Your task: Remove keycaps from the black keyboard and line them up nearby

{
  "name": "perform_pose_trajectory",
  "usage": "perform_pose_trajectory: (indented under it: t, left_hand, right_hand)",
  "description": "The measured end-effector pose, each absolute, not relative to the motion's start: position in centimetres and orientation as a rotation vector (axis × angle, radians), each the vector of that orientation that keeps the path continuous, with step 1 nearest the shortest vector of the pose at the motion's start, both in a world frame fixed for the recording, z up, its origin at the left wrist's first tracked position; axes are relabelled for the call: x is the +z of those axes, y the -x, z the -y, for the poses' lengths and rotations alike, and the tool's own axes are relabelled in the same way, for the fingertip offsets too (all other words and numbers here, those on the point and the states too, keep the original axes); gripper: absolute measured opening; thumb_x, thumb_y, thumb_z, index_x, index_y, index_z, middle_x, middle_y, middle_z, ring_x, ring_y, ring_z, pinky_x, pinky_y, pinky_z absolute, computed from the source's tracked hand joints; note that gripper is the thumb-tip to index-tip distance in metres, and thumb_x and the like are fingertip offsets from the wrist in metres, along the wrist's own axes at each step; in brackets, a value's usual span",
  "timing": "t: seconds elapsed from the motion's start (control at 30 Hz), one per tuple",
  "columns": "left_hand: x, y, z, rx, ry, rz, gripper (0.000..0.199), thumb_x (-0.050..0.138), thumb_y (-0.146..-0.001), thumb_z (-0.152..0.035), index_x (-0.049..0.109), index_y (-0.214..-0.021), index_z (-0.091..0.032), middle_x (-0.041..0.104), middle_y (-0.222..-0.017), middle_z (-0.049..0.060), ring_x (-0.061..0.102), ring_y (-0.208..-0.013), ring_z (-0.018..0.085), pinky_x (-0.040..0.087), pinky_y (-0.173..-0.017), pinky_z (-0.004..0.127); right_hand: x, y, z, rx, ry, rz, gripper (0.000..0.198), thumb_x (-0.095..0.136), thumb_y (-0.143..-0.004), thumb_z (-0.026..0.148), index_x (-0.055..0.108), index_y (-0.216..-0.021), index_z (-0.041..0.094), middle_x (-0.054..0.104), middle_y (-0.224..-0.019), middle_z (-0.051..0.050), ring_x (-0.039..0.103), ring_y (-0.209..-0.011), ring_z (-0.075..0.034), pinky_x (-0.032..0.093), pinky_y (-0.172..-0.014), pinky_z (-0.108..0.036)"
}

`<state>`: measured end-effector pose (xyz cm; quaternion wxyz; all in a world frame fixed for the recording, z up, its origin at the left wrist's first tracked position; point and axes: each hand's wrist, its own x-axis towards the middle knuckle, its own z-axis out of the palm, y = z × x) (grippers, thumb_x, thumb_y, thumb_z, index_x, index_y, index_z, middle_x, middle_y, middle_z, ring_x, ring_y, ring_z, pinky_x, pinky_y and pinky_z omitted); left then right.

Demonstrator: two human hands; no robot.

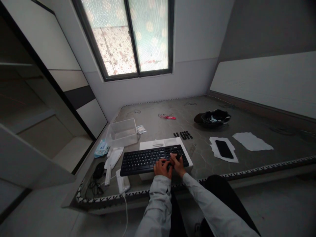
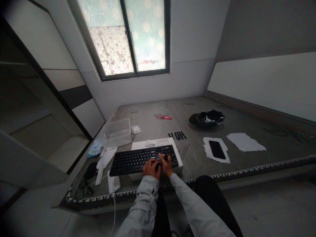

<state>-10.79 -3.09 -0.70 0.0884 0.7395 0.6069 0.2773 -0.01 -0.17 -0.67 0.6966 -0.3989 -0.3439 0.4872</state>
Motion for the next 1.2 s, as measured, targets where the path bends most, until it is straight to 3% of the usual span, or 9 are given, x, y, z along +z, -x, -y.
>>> perform_pose_trajectory:
  t: [0.5,0.9,1.1,1.2]
  left_hand:
    - [-1.2,10.8,2.7,0.848,-2.225,-1.821,0.026,0.071,-0.076,-0.027,0.073,-0.099,-0.038,0.065,-0.108,0.000,0.055,-0.096,0.022,0.040,-0.078,0.036]
    - [-1.3,11.2,2.4,0.935,-2.169,-1.762,0.014,0.067,-0.081,-0.029,0.074,-0.092,-0.035,0.072,-0.102,-0.001,0.059,-0.099,0.021,0.043,-0.081,0.032]
    - [-1.4,11.3,2.3,1.013,-2.140,-1.754,0.010,0.066,-0.083,-0.030,0.074,-0.089,-0.033,0.075,-0.098,-0.003,0.064,-0.096,0.021,0.045,-0.082,0.033]
    - [-1.7,11.6,2.2,1.136,-2.077,-1.762,0.015,0.059,-0.087,-0.029,0.072,-0.092,-0.030,0.075,-0.095,-0.003,0.067,-0.089,0.018,0.047,-0.081,0.031]
  right_hand:
    - [-1.9,-0.2,1.0,0.990,0.910,0.822,0.041,0.077,-0.063,0.054,0.050,-0.059,0.025,0.043,-0.050,0.004,0.044,-0.053,-0.015,0.038,-0.051,-0.030]
    - [-0.7,0.0,0.8,1.108,0.757,0.815,0.056,0.065,-0.072,0.067,0.036,-0.052,0.023,0.024,-0.045,0.008,0.020,-0.042,-0.008,0.019,-0.042,-0.026]
    - [0.2,-0.7,0.9,1.105,0.747,0.823,0.056,0.059,-0.079,0.065,0.033,-0.051,0.023,0.023,-0.044,0.008,0.021,-0.041,-0.009,0.021,-0.043,-0.028]
    - [1.1,-2.3,1.1,1.054,0.796,0.870,0.052,0.062,-0.081,0.059,0.041,-0.051,0.023,0.032,-0.046,0.005,0.028,-0.045,-0.011,0.025,-0.048,-0.028]
